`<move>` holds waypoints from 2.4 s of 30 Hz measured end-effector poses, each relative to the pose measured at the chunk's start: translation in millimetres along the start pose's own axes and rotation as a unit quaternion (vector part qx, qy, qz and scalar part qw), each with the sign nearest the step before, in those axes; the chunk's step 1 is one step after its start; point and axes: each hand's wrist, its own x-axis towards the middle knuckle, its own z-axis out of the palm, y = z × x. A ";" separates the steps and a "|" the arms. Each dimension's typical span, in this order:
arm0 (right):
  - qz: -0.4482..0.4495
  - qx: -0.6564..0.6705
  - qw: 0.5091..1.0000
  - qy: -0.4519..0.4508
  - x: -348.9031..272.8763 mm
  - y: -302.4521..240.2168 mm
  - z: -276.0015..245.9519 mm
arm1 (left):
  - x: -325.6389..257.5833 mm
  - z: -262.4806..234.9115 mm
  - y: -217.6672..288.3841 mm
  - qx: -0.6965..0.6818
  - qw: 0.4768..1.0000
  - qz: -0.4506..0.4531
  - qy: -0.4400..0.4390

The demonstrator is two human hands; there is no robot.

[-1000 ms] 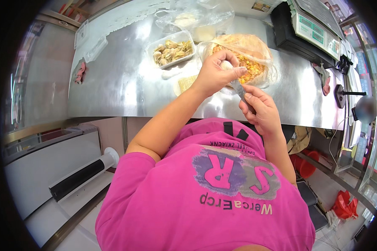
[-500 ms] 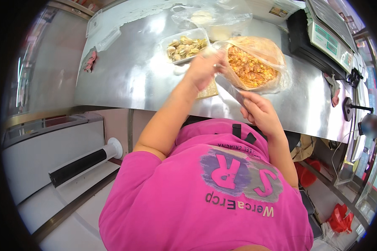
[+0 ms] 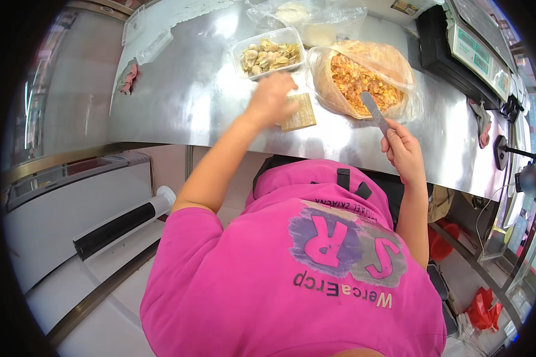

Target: The person assembles wontons by placing filling onto square wrappers, folding them, and placing the finished items into a container. The person also briefly handles a plastic bag and interacts with a customer at the counter.

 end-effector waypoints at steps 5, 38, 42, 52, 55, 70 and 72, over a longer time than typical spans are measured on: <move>-0.034 -0.054 0.998 0.005 7.8 5.8 4.5 | -22.5 45.5 19.3 -0.032 0.999 -0.018 -0.020; -0.262 -0.360 0.885 0.136 43.9 -14.7 16.4 | -23.7 14.3 -4.9 -0.803 0.507 -0.288 0.125; -0.266 -0.447 0.845 0.122 56.2 -3.7 19.3 | -11.5 15.3 -6.9 -0.817 0.478 -0.309 0.098; -0.146 -0.291 0.946 0.004 63.9 39.0 30.9 | -45.5 1.2 -25.0 -0.820 0.447 -0.336 0.123; 0.079 -0.040 0.995 -0.055 62.3 20.3 28.1 | -42.4 -0.7 -5.6 -0.796 0.485 -0.355 0.070; 0.041 0.344 0.923 -0.166 41.5 -9.7 32.6 | -8.5 -14.9 39.8 -0.822 0.483 -0.292 0.075; -0.006 0.257 0.957 -0.133 35.1 -12.9 41.0 | 6.5 -11.1 51.1 -0.837 0.435 -0.327 0.067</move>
